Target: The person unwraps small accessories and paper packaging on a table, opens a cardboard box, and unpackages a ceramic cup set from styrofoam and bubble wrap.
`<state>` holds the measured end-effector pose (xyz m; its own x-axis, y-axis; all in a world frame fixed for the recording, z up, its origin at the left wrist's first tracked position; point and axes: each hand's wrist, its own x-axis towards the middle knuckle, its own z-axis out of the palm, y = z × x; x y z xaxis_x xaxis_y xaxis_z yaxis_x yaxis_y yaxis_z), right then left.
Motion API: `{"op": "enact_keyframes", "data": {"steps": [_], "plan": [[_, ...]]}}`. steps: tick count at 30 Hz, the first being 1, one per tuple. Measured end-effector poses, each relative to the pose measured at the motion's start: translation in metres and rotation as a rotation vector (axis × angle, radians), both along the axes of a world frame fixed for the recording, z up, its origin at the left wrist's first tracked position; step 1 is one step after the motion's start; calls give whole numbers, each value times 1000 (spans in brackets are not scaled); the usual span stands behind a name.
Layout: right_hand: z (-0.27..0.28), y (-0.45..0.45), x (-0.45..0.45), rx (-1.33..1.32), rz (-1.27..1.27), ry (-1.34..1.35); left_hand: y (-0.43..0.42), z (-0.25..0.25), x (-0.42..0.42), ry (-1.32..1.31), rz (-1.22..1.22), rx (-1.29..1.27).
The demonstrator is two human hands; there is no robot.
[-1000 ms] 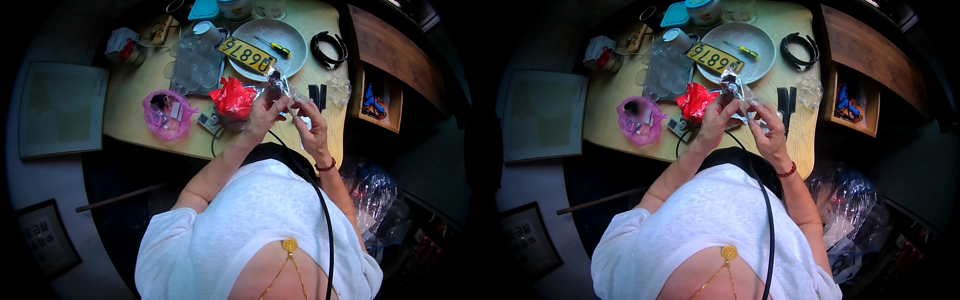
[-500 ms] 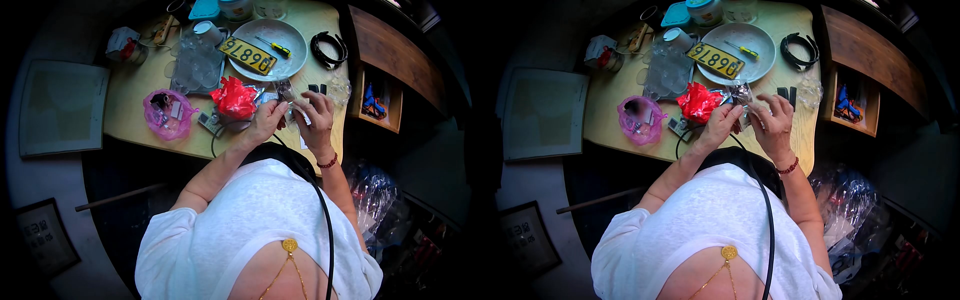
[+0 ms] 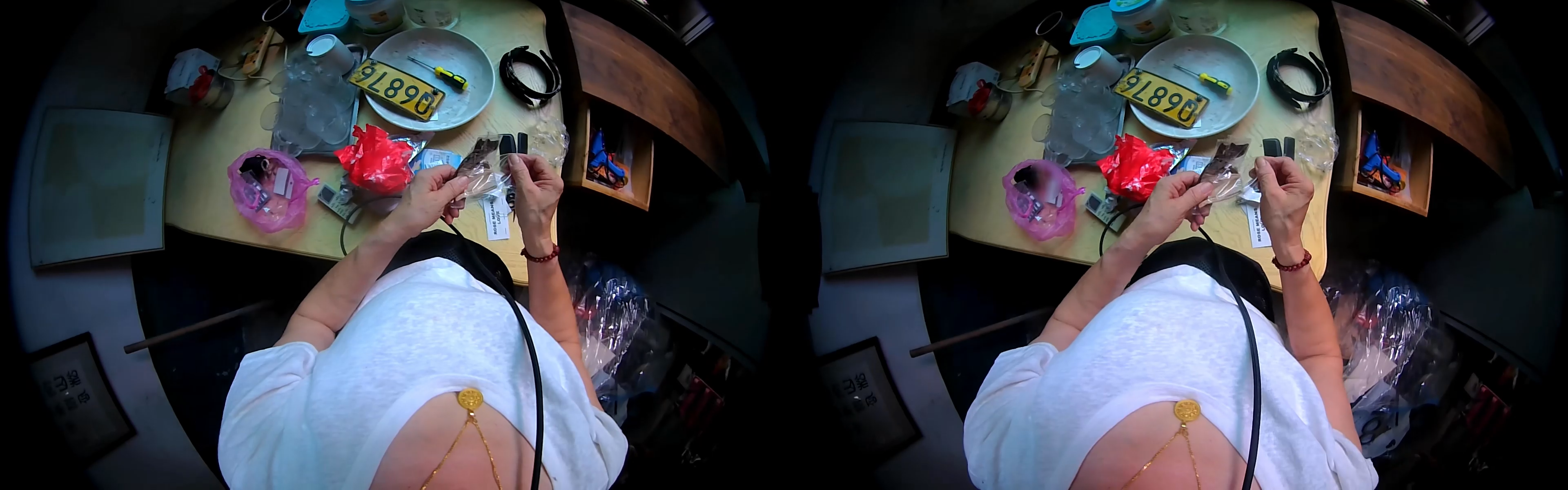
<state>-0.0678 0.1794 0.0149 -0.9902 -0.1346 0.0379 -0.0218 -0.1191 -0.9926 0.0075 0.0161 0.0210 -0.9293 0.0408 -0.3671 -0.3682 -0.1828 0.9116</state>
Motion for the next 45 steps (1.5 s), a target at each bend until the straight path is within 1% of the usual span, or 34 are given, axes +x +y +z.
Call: {"op": "enact_keyframes", "data": {"steps": [2,4,6,7,8,9,10,12,13,14,15,16,19,21,22,24,26,28,31,33,34,36,37,38,39,40,41,42,43,45], "plan": [[0,0,1,13,3,-11,1,-2,-4,-12,16,-9],[2,-2,5,88,84,118,4,-4,-7,-28,33,-21],[6,-5,10,122,112,120,12,-7,-13,130,220,-128],[8,-7,11,106,139,191,12,-13,-16,130,220,-128],[9,-8,11,90,165,262,10,-24,-19,184,252,-100],[10,-9,9,39,197,275,10,-28,-21,238,284,-73],[13,-8,7,39,197,276,11,-32,-21,239,284,-72],[21,-6,3,360,267,700,13,-36,-19,241,318,-222],[25,-3,0,464,335,798,13,-35,-19,241,318,-222],[29,-3,1,464,334,797,13,-35,-18,259,326,-282],[32,-4,2,559,309,837,14,-33,-18,277,333,-342],[34,-4,4,654,282,876,14,-31,-17,277,333,-342],[36,-6,8,648,233,851,14,-22,-15,308,340,-408],[30,-9,10,678,194,843,15,-13,-13,205,244,-504],[26,-11,11,707,155,834,18,-10,-12,205,244,-504],[24,-15,12,692,118,826,23,-5,-13,330,348,-536],[20,-16,12,675,83,817,20,-8,-11,329,341,-565],[16,-15,13,724,131,778,19,-12,-10,328,332,-592],[13,-17,15,738,74,755,19,-17,-11,356,360,-533],[12,-18,16,749,34,739,20,-18,-12,353,392,-625],[11,-19,16,759,-4,726,19,-19,-12,353,393,-625],[8,-19,16,753,16,725,19,-23,-12,367,416,-703],[7,-19,15,748,36,723,18,-25,-11,368,416,-703],[8,-18,14,747,35,723,17,-26,-11,337,426,-649],[8,-17,13,707,92,749,17,-28,-11,305,435,-594],[8,-17,13,667,150,774,17,-33,-12,305,436,-593],[5,-15,11,667,151,774,17,-40,-13,308,467,-482],[0,-13,8,608,192,698,17,-45,-14,310,496,-370],[-3,-12,7,549,232,622,16,-49,-15,310,496,-370],[-6,-11,7,523,235,574,15,-50,-17,348,498,-177]]}}
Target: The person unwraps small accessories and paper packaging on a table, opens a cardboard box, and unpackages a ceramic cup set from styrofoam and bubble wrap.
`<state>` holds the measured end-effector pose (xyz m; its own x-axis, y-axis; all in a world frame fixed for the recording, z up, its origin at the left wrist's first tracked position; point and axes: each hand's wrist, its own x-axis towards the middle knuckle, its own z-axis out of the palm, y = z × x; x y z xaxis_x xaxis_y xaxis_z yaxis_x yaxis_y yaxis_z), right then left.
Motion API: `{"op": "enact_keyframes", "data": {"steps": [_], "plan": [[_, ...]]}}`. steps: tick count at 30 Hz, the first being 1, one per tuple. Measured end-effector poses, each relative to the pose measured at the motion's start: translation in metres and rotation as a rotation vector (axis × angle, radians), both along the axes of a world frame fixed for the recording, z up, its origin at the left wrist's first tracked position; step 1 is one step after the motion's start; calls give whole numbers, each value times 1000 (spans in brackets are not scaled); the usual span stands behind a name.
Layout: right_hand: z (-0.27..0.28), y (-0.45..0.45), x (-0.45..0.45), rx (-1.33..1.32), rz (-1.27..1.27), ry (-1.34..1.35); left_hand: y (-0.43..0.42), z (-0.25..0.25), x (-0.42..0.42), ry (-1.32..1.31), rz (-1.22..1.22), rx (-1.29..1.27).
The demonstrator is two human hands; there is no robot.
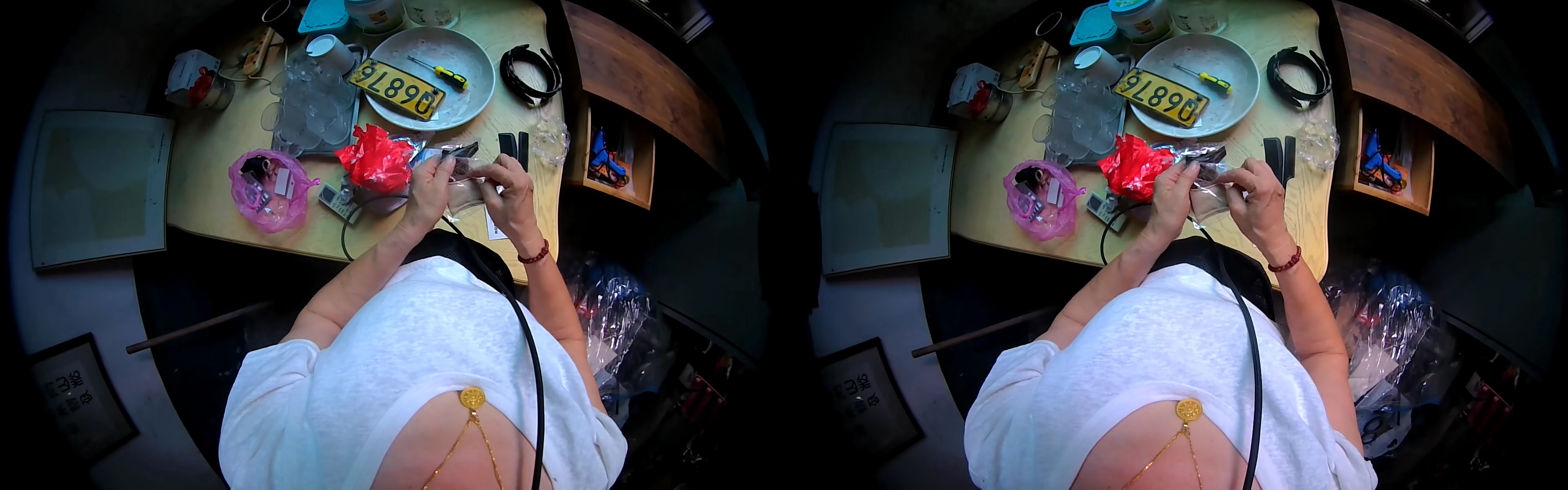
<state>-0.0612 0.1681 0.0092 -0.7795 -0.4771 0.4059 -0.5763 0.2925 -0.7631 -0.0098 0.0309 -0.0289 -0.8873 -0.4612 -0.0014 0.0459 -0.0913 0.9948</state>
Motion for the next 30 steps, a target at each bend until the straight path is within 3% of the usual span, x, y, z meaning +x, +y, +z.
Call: {"op": "enact_keyframes", "data": {"steps": [5,8,11,15,19,21,22,23,25,26,28,30], "plan": [[2,1,2,21,-45,-151,-2,17,4,-63,-110,-18],[7,-7,1,-104,-162,128,-4,16,6,-125,-147,-176],[21,-15,3,-271,-179,32,0,28,6,-125,-141,-223],[7,-3,-6,-12,10,237,0,36,6,-31,-181,-318],[-2,5,-13,-300,-163,-248,-4,26,7,-58,-170,-402],[3,16,-22,-418,-202,-473,-10,30,11,-240,-219,23],[-2,17,-25,-511,-154,-531,-12,36,14,-216,-236,-231],[-2,18,-23,-511,-155,-531,-8,36,14,-217,-237,-232],[5,16,-19,-598,-91,-626,0,35,11,-29,-169,9],[5,16,-18,-598,-92,-624,-2,32,8,-27,-171,9],[5,14,-14,-633,-56,-815,-6,28,4,-43,-243,318],[8,13,-11,-660,-43,-871,-3,31,4,-22,-237,397]]}}
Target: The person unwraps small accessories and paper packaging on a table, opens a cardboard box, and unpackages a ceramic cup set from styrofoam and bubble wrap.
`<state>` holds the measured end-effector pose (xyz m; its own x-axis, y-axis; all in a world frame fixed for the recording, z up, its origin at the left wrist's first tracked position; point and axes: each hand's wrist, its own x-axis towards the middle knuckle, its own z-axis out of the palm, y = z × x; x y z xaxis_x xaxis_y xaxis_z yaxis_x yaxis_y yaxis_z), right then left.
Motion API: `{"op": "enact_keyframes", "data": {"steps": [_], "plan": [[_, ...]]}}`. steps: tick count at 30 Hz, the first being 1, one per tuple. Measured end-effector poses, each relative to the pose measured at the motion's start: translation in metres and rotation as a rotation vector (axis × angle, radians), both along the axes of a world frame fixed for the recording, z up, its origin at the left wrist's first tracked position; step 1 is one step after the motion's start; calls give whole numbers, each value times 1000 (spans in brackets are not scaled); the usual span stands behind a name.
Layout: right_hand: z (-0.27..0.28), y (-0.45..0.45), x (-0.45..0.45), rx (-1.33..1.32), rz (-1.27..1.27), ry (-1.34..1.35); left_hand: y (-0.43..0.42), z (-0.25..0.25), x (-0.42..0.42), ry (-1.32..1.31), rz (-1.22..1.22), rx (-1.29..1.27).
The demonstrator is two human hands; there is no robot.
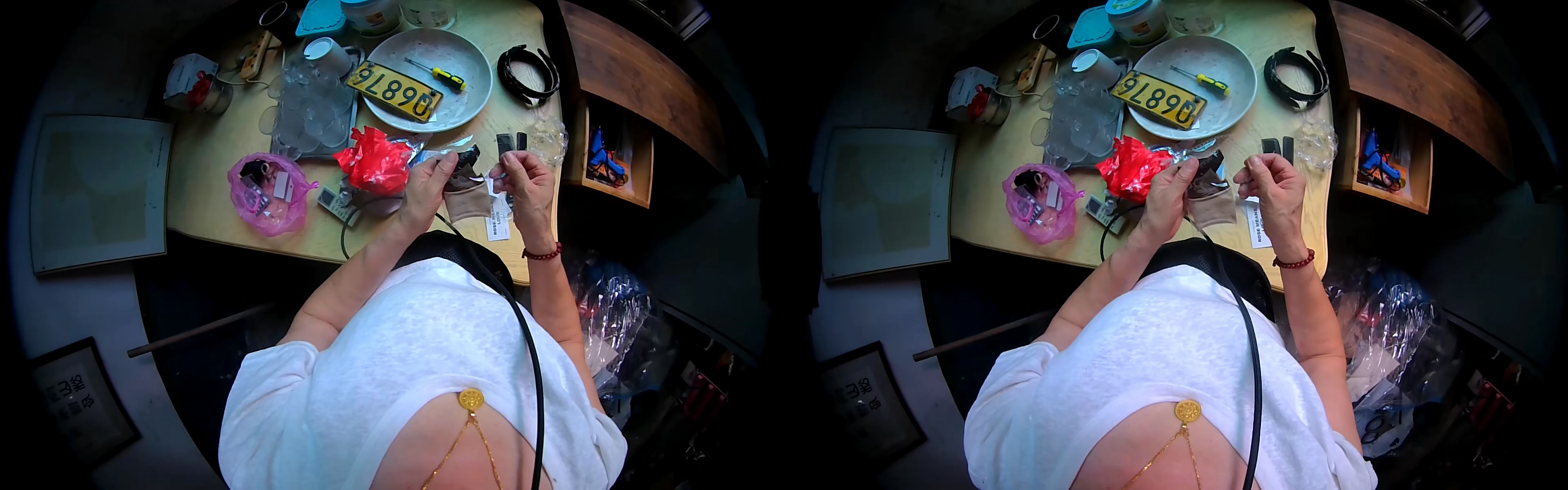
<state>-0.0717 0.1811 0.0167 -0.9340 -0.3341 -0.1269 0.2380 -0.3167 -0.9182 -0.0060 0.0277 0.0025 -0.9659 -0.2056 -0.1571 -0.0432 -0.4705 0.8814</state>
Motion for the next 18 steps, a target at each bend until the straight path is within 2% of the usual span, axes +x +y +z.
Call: {"op": "enact_keyframes", "data": {"steps": [2,4,5,7,9,11,13,15,18], "plan": [[0,0,0,-37,18,-49,0,2,0,10,10,79],[-4,0,-1,78,-96,155,-4,0,-1,35,-15,186],[-2,-2,-2,77,-95,156,-4,-1,-1,36,-13,185],[2,-5,-3,501,-365,909,-3,1,-1,28,-1,181],[3,-3,-1,545,-298,897,-3,-4,-2,23,23,148],[14,-4,-1,675,-190,1094,-2,-8,-2,18,45,115],[4,-6,-3,677,-135,1026,-1,-9,-3,54,75,-20],[-6,-7,-5,555,-65,799,0,-6,-2,48,63,-48],[-12,-8,-7,564,-30,751,0,-5,-2,50,50,-110]]}}
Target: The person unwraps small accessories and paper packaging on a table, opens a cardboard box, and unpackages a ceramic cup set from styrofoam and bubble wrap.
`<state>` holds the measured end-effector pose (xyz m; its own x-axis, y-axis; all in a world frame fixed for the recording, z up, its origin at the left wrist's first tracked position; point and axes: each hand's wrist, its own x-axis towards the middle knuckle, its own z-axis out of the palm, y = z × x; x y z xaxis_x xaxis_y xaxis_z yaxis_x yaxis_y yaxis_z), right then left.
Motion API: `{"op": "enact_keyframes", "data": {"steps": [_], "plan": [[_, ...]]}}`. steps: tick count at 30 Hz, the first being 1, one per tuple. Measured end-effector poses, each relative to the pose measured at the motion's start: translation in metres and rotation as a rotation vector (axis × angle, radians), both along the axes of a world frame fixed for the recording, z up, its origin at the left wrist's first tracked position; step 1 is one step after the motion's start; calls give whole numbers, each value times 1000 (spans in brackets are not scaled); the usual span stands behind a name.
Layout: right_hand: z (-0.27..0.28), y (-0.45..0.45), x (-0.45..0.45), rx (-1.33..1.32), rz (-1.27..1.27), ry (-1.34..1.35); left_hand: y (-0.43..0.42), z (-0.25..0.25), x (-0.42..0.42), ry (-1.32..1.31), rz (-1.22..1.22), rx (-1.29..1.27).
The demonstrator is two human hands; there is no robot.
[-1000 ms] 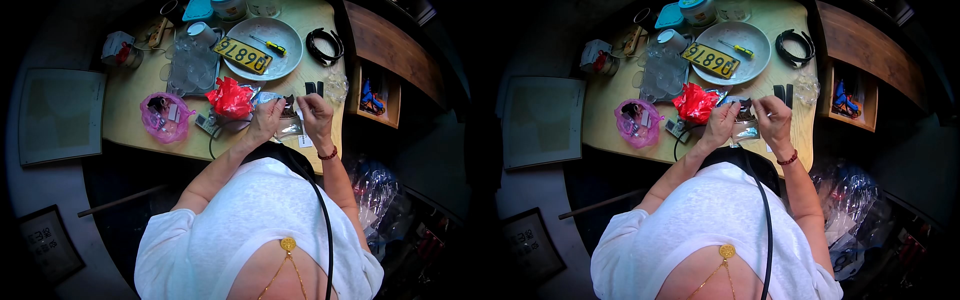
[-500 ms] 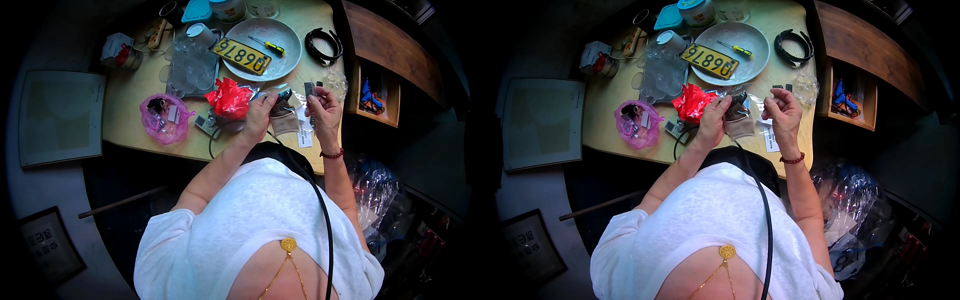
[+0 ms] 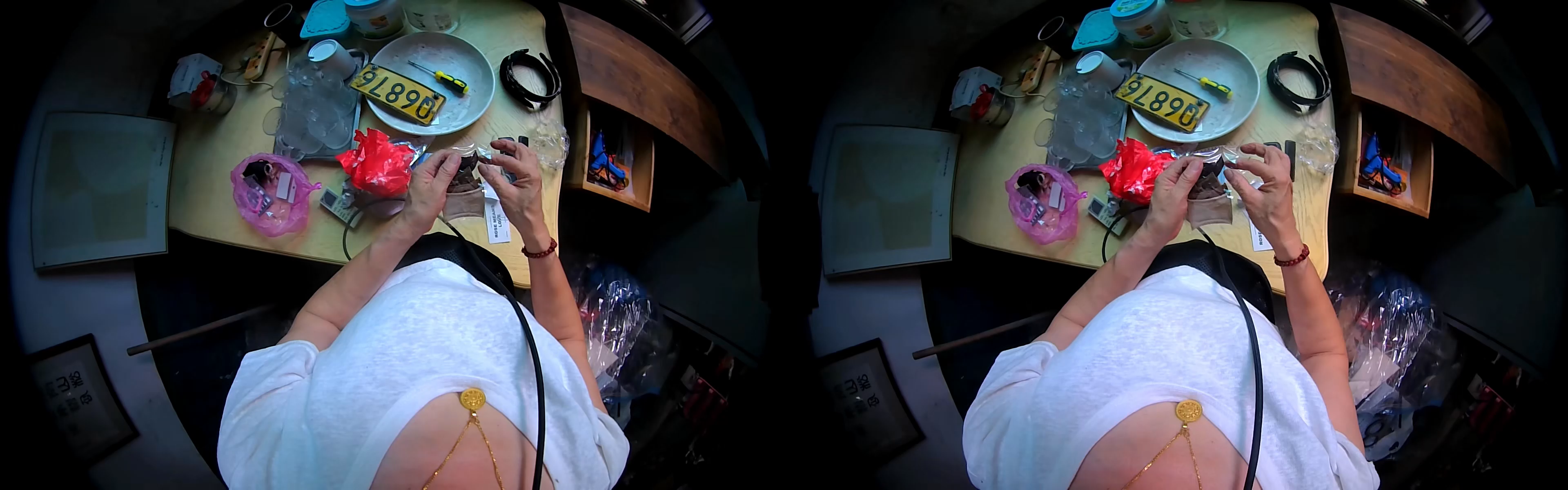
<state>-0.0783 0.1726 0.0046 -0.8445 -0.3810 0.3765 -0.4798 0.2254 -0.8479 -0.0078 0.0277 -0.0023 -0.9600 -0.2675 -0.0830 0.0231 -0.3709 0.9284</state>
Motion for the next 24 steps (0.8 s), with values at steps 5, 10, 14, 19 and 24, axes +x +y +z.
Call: {"op": "enact_keyframes", "data": {"steps": [5,10,14,19,24], "plan": [[-8,-3,-1,8,-9,-71,0,3,0,17,4,-81],[-13,-6,0,-214,67,-252,-1,-4,-2,-1,-1,-85],[-9,-6,3,-458,131,-551,0,-5,-1,-16,28,-119],[0,-5,4,-503,168,-606,-2,-6,-1,-16,5,-143],[-10,2,-1,-489,-3,-546,-1,1,-4,-32,77,24]]}}
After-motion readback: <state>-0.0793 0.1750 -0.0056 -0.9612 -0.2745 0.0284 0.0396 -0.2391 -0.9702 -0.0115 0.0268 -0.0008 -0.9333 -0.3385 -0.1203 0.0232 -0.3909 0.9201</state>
